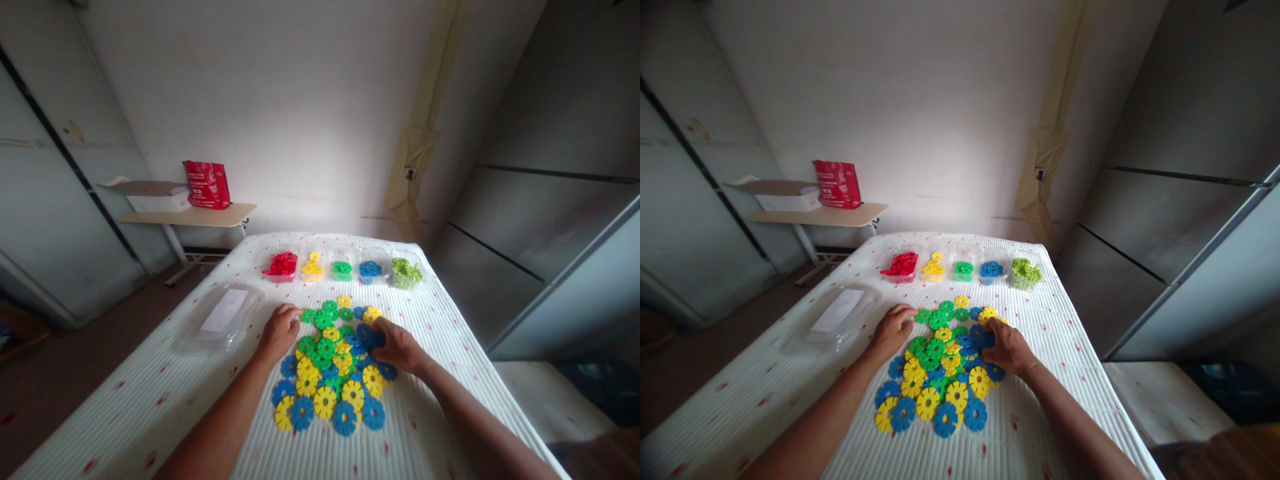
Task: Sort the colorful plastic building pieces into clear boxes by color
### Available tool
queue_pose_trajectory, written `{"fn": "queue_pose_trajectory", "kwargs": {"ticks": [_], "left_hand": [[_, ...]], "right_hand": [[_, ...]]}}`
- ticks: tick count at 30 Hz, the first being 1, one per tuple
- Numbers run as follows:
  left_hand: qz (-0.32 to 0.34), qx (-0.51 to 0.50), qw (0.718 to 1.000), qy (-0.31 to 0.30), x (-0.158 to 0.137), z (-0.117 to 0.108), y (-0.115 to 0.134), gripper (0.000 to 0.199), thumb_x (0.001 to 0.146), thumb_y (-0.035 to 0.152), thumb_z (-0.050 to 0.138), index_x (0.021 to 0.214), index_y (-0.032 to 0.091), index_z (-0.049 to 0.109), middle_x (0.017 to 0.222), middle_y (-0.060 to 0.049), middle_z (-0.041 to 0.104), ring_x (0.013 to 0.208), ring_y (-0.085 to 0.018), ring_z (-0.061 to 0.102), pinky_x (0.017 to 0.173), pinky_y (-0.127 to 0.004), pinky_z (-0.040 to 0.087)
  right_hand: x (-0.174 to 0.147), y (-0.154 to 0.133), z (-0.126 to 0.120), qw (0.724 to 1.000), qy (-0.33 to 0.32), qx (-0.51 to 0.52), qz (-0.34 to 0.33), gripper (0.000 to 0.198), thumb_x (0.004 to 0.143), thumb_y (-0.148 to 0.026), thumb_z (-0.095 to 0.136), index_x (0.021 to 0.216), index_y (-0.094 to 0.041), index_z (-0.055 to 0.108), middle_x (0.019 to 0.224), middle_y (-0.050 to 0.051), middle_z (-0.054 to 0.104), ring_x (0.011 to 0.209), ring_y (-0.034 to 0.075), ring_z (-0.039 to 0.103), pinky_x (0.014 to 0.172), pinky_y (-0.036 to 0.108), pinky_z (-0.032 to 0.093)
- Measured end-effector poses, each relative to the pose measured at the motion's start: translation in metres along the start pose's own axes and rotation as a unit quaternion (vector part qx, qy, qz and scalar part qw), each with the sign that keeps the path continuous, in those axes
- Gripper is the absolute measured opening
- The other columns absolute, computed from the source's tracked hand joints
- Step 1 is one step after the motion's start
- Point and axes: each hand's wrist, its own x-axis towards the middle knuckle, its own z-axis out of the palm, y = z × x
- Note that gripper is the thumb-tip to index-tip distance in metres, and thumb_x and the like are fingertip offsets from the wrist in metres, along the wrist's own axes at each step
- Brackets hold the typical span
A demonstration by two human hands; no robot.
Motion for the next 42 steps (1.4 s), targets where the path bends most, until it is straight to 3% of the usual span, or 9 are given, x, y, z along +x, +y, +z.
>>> {"fn": "queue_pose_trajectory", "kwargs": {"ticks": [11,18,28,31,36,38,42], "left_hand": [[-0.010,-0.007,1.000,-0.007,0.001,-0.004,0.004,0.027,0.067,0.009,0.048,0.087,0.019,0.063,0.095,-0.004,0.060,0.093,-0.018,0.053,0.088,-0.033,0.043],[-0.012,-0.007,1.000,-0.005,0.000,-0.003,0.005,0.027,0.067,0.010,0.047,0.087,0.018,0.063,0.096,-0.004,0.060,0.094,-0.019,0.053,0.088,-0.034,0.043],[-0.002,-0.007,1.000,0.003,0.000,-0.001,0.002,0.028,0.067,0.010,0.047,0.088,0.020,0.063,0.096,-0.003,0.060,0.093,-0.018,0.053,0.087,-0.033,0.044],[-0.001,-0.006,1.000,0.005,0.000,-0.001,0.002,0.028,0.067,0.010,0.047,0.088,0.020,0.063,0.096,-0.003,0.060,0.093,-0.018,0.053,0.087,-0.033,0.043],[-0.004,-0.007,1.000,0.000,0.000,-0.002,0.003,0.027,0.067,0.010,0.047,0.087,0.019,0.063,0.096,-0.004,0.060,0.094,-0.019,0.053,0.088,-0.034,0.043],[-0.005,-0.012,1.000,-0.002,0.000,-0.002,0.002,0.027,0.068,0.010,0.047,0.088,0.019,0.063,0.095,-0.004,0.059,0.094,-0.018,0.053,0.088,-0.034,0.043],[-0.002,-0.013,1.000,-0.003,0.000,-0.001,0.001,0.028,0.068,0.009,0.048,0.089,0.020,0.063,0.095,-0.004,0.059,0.093,-0.018,0.052,0.089,-0.034,0.043]], "right_hand": [[0.003,0.012,0.000,0.982,-0.029,0.185,0.010,0.036,0.056,-0.016,0.059,0.089,-0.020,0.045,0.075,-0.004,0.053,0.068,0.011,0.047,0.057,0.021,0.036],[0.003,0.007,0.002,0.994,-0.004,0.109,0.023,0.038,0.055,-0.017,0.061,0.091,-0.020,0.048,0.084,-0.001,0.055,0.073,0.013,0.049,0.063,0.023,0.037],[0.004,0.002,0.008,0.994,0.017,0.096,0.058,0.037,0.056,-0.021,0.063,0.090,-0.022,0.049,0.083,-0.002,0.056,0.072,0.012,0.049,0.062,0.023,0.036],[0.004,0.001,0.007,0.979,0.021,0.193,0.058,0.033,0.055,-0.023,0.062,0.085,-0.021,0.048,0.079,-0.002,0.055,0.070,0.013,0.049,0.061,0.024,0.038],[0.001,0.005,0.000,0.919,0.027,0.393,0.035,0.029,0.056,-0.026,0.059,0.079,-0.020,0.043,0.071,-0.003,0.051,0.067,0.014,0.050,0.059,0.026,0.041],[0.001,0.008,-0.003,0.926,0.050,0.372,0.032,0.027,0.057,-0.027,0.059,0.079,-0.020,0.045,0.071,-0.002,0.051,0.068,0.014,0.051,0.060,0.027,0.042],[0.017,0.009,-0.015,0.975,0.115,0.190,0.008,0.025,0.062,-0.026,0.063,0.082,-0.019,0.052,0.077,0.000,0.058,0.070,0.014,0.053,0.062,0.028,0.042]]}}
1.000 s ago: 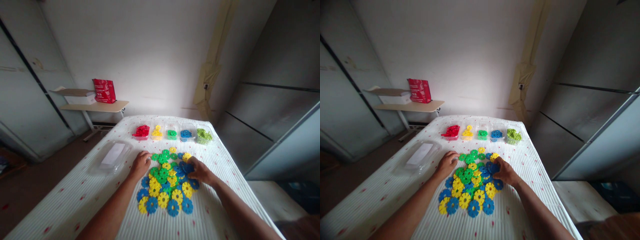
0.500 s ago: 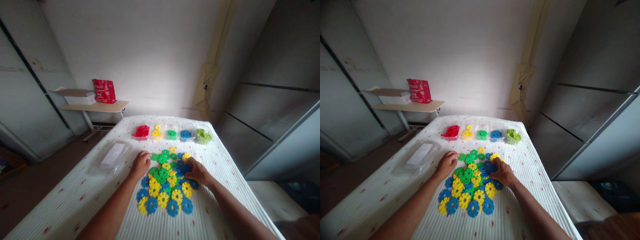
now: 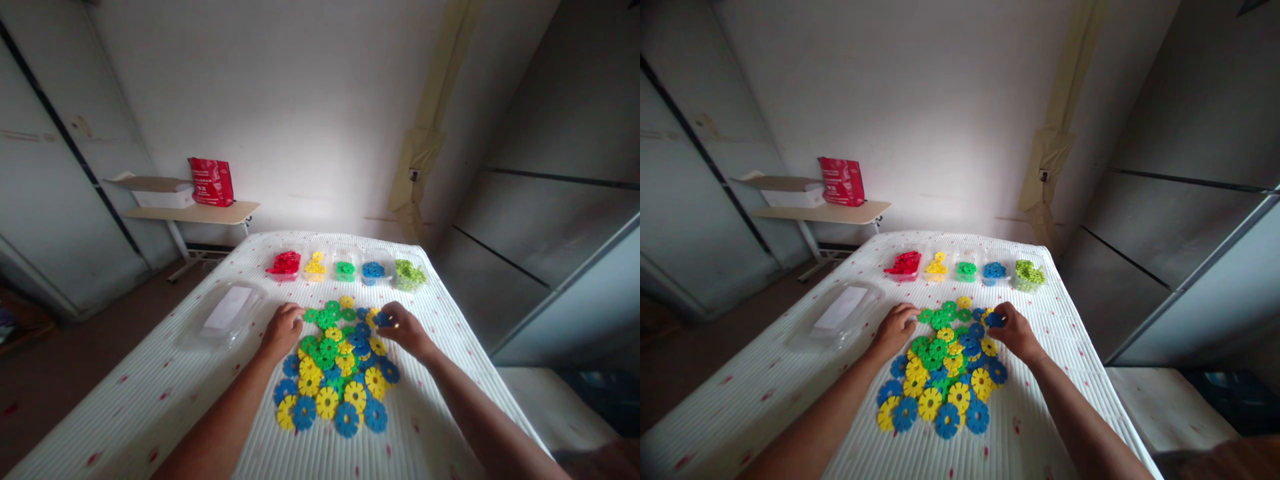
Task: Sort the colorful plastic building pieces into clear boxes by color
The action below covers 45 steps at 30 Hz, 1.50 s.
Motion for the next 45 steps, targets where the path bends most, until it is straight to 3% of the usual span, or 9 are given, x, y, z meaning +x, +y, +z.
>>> {"fn": "queue_pose_trajectory", "kwargs": {"ticks": [8,13,18,22,25,29,34,39,45], "left_hand": [[-0.016,-0.005,1.000,0.001,0.001,0.000,-0.001,0.028,0.067,0.009,0.047,0.088,0.019,0.063,0.097,-0.005,0.059,0.095,-0.018,0.053,0.089,-0.035,0.043],[-0.017,-0.018,1.000,-0.002,0.000,-0.002,0.002,0.030,0.066,0.006,0.046,0.088,0.018,0.062,0.097,-0.005,0.060,0.095,-0.018,0.053,0.089,-0.034,0.043],[-0.062,-0.110,0.992,-0.025,0.002,-0.009,0.005,0.029,0.069,0.012,0.051,0.096,0.017,0.060,0.102,-0.006,0.060,0.100,-0.019,0.054,0.092,-0.035,0.042],[-0.081,-0.215,0.967,-0.113,-0.013,-0.031,0.010,0.055,0.077,0.034,0.052,0.128,0.018,0.038,0.131,-0.011,0.045,0.120,-0.024,0.043,0.098,-0.039,0.038],[0.015,-0.148,0.970,-0.194,-0.047,-0.051,0.024,0.094,0.064,0.049,0.065,0.139,0.025,0.015,0.146,-0.010,0.019,0.131,-0.032,0.021,0.105,-0.048,0.024],[0.100,0.017,0.957,-0.272,-0.095,-0.056,0.054,0.115,0.046,0.063,0.069,0.140,0.033,0.009,0.149,-0.007,-0.004,0.132,-0.041,0.004,0.101,-0.063,0.006],[0.027,0.103,0.975,-0.193,-0.100,-0.026,0.080,0.110,0.053,0.055,0.069,0.140,0.033,0.005,0.149,-0.007,-0.002,0.133,-0.040,0.003,0.101,-0.063,0.008],[0.027,0.095,0.990,-0.104,-0.065,0.003,0.084,0.083,0.068,0.035,0.061,0.139,0.031,0.017,0.148,-0.008,0.012,0.133,-0.033,0.015,0.103,-0.056,0.017],[0.013,0.053,0.998,0.016,-0.024,0.018,0.072,0.056,0.080,0.029,0.045,0.134,0.018,0.030,0.139,-0.014,0.033,0.128,-0.026,0.030,0.101,-0.044,0.030]], "right_hand": [[0.079,-0.021,-0.025,0.987,0.092,-0.125,-0.052,0.033,0.086,-0.033,0.049,0.114,-0.016,0.051,0.114,0.007,0.053,0.095,0.018,0.055,0.080,0.039,0.048],[0.081,-0.017,-0.020,0.985,0.093,-0.131,-0.064,0.031,0.086,-0.032,0.049,0.113,-0.017,0.051,0.114,0.007,0.053,0.095,0.017,0.055,0.080,0.039,0.047],[0.031,0.005,-0.005,0.986,0.059,-0.132,-0.078,0.037,0.080,-0.039,0.054,0.112,-0.020,0.054,0.116,0.010,0.054,0.102,0.022,0.053,0.085,0.036,0.045],[-0.039,0.024,-0.004,0.974,-0.059,-0.134,-0.174,0.064,0.076,-0.046,0.054,0.133,-0.023,0.035,0.136,0.012,0.036,0.125,0.027,0.034,0.098,0.042,0.035],[-0.092,0.030,-0.004,0.955,-0.116,-0.174,-0.209,0.092,0.068,-0.053,0.060,0.142,-0.025,0.013,0.147,0.010,0.015,0.133,0.032,0.016,0.103,0.049,0.024],[-0.126,0.031,0.014,0.935,-0.100,-0.245,-0.237,0.099,0.062,-0.059,0.060,0.142,-0.022,0.016,0.148,0.012,0.008,0.131,0.040,0.010,0.101,0.060,0.015],[-0.100,0.023,0.051,0.936,-0.021,-0.237,-0.259,0.084,0.070,-0.046,0.059,0.140,-0.019,0.022,0.146,0.013,0.015,0.131,0.036,0.015,0.101,0.055,0.026],[-0.053,0.012,0.074,0.940,0.019,-0.200,-0.275,0.069,0.075,-0.025,0.056,0.137,-0.020,0.028,0.142,0.012,0.028,0.127,0.028,0.028,0.099,0.047,0.035],[-0.015,-0.006,0.081,0.921,0.097,-0.206,-0.317,0.042,0.082,-0.025,0.050,0.123,-0.019,0.047,0.123,0.014,0.051,0.110,0.025,0.047,0.091,0.046,0.043]]}}
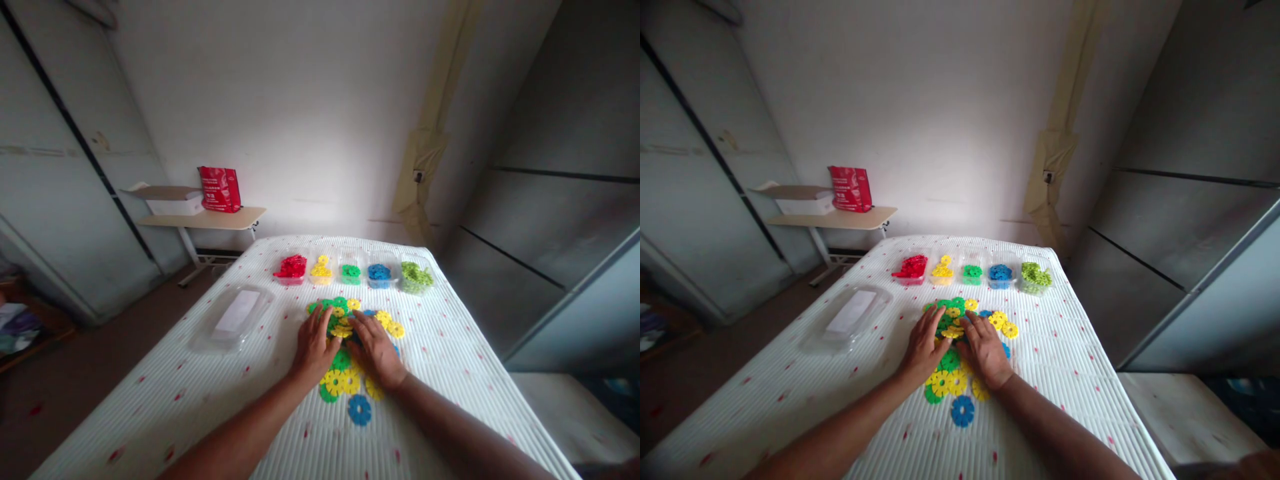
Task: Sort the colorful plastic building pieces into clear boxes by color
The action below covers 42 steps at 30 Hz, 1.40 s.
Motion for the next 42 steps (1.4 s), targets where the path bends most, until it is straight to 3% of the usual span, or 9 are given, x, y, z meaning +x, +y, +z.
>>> {"fn": "queue_pose_trajectory", "kwargs": {"ticks": [6,11,15,18,24,27,32,37,42], "left_hand": [[0.017,-0.025,0.999,0.023,0.005,-0.012,-0.001,0.049,0.079,0.018,0.044,0.128,0.021,0.038,0.128,-0.008,0.049,0.119,-0.022,0.042,0.100,-0.043,0.030],[0.038,-0.041,0.998,0.002,0.019,-0.021,0.011,0.028,0.078,0.016,0.046,0.102,0.022,0.059,0.105,-0.004,0.063,0.101,-0.019,0.053,0.091,-0.037,0.037],[0.054,-0.012,0.997,-0.062,0.046,-0.013,0.036,0.018,0.074,0.020,0.054,0.089,0.023,0.064,0.091,-0.002,0.067,0.090,-0.020,0.056,0.084,-0.036,0.038],[0.074,0.037,0.988,-0.130,0.065,0.004,0.058,0.019,0.072,0.028,0.058,0.090,0.024,0.065,0.090,-0.003,0.066,0.093,-0.021,0.055,0.083,-0.037,0.036],[0.091,0.133,0.963,-0.216,0.086,0.043,0.086,0.023,0.067,0.033,0.061,0.086,0.020,0.065,0.090,-0.006,0.063,0.093,-0.024,0.053,0.083,-0.041,0.036],[0.078,0.152,0.959,-0.225,0.088,0.053,0.090,0.020,0.067,0.030,0.059,0.083,0.020,0.065,0.091,-0.007,0.061,0.093,-0.024,0.053,0.085,-0.041,0.035],[0.072,0.137,0.962,-0.224,0.089,0.055,0.085,0.021,0.066,0.027,0.059,0.085,0.019,0.066,0.090,-0.009,0.061,0.091,-0.024,0.055,0.083,-0.040,0.038],[0.078,0.084,0.972,-0.206,0.094,0.049,0.079,0.035,0.064,0.028,0.061,0.099,0.023,0.062,0.096,-0.005,0.060,0.092,-0.022,0.056,0.083,-0.035,0.041],[0.151,0.050,0.961,-0.226,0.092,0.056,0.088,0.038,0.063,0.030,0.061,0.100,0.024,0.062,0.096,-0.004,0.059,0.092,-0.022,0.055,0.080,-0.033,0.044]], "right_hand": [[0.016,0.020,-0.030,0.997,0.065,0.030,0.042,0.026,0.084,-0.026,0.048,0.107,-0.020,0.056,0.114,0.011,0.057,0.102,0.021,0.052,0.086,0.040,0.045],[-0.002,0.087,-0.049,0.963,0.143,0.016,0.229,0.026,0.082,-0.032,0.043,0.090,-0.016,0.062,0.093,0.011,0.064,0.086,0.021,0.058,0.076,0.036,0.046],[-0.022,0.127,-0.051,0.915,0.117,0.016,0.386,0.031,0.075,-0.034,0.042,0.085,-0.015,0.065,0.086,0.010,0.067,0.071,0.020,0.059,0.066,0.031,0.044],[-0.029,0.139,-0.049,0.884,0.130,0.047,0.447,0.032,0.070,-0.035,0.044,0.082,-0.017,0.067,0.079,0.008,0.068,0.073,0.021,0.060,0.065,0.030,0.042],[-0.028,0.144,-0.049,0.839,0.187,0.140,0.492,0.031,0.062,-0.037,0.050,0.077,-0.015,0.067,0.073,0.007,0.068,0.065,0.020,0.058,0.062,0.029,0.041],[-0.027,0.141,-0.051,0.834,0.190,0.159,0.493,0.031,0.062,-0.037,0.051,0.076,-0.015,0.067,0.072,0.007,0.068,0.063,0.019,0.057,0.061,0.029,0.041],[-0.025,0.138,-0.051,0.838,0.186,0.171,0.484,0.031,0.061,-0.039,0.053,0.075,-0.015,0.067,0.073,0.007,0.069,0.066,0.020,0.059,0.063,0.030,0.041],[-0.026,0.141,-0.049,0.839,0.193,0.178,0.476,0.031,0.062,-0.040,0.055,0.076,-0.015,0.068,0.074,0.008,0.069,0.066,0.021,0.059,0.064,0.031,0.042],[-0.028,0.142,-0.048,0.835,0.192,0.179,0.483,0.032,0.063,-0.040,0.054,0.077,-0.015,0.068,0.074,0.007,0.069,0.066,0.020,0.059,0.062,0.030,0.041]]}}
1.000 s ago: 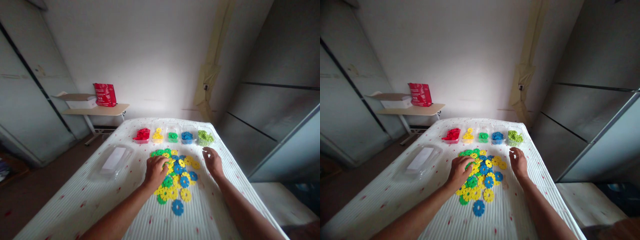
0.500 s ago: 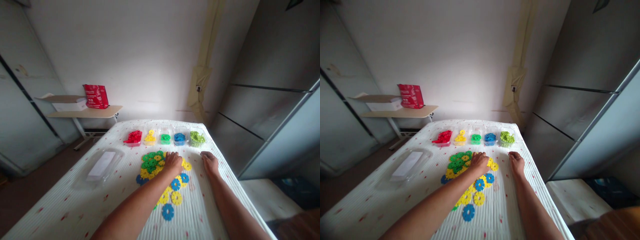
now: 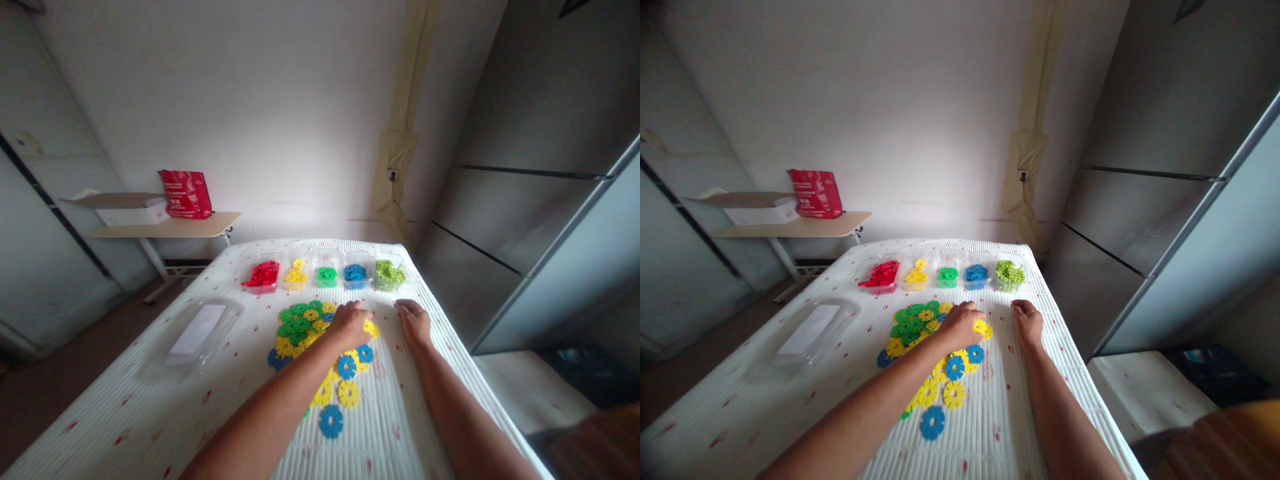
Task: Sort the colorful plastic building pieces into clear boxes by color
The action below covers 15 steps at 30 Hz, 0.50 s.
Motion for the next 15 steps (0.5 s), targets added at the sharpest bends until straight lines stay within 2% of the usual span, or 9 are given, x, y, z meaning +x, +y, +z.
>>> {"fn": "queue_pose_trajectory", "kwargs": {"ticks": [4,9,15], "left_hand": [[0.035,0.038,0.998,-0.038,0.0026,0.0050,0.0074,0.030,0.063,0.028,0.060,0.091,0.022,0.064,0.092,-0.007,0.058,0.091,-0.024,0.054,0.076,-0.036,0.044],[0.033,0.049,0.996,-0.067,0.0055,0.0003,0.0112,0.025,0.064,0.030,0.060,0.087,0.023,0.065,0.093,-0.007,0.058,0.093,-0.024,0.053,0.080,-0.038,0.041],[0.016,0.025,0.999,-0.036,0.0021,0.0019,0.0091,0.029,0.063,0.029,0.061,0.092,0.024,0.065,0.093,-0.006,0.059,0.092,-0.023,0.054,0.081,-0.038,0.040]], "right_hand": [[-0.0003,0.0005,-0.0004,1.000,-0.006,-0.004,-0.004,0.033,0.063,-0.041,0.053,0.078,-0.014,0.067,0.075,0.008,0.069,0.066,0.020,0.058,0.061,0.029,0.041],[-0.0007,-0.0006,-0.0002,1.000,-0.006,-0.009,-0.003,0.032,0.063,-0.038,0.052,0.078,-0.014,0.067,0.074,0.007,0.068,0.065,0.019,0.057,0.062,0.029,0.041],[-0.0006,-0.0006,-0.0003,1.000,-0.007,0.001,-0.004,0.030,0.062,-0.038,0.053,0.076,-0.015,0.067,0.072,0.006,0.067,0.064,0.019,0.057,0.062,0.029,0.041]]}}
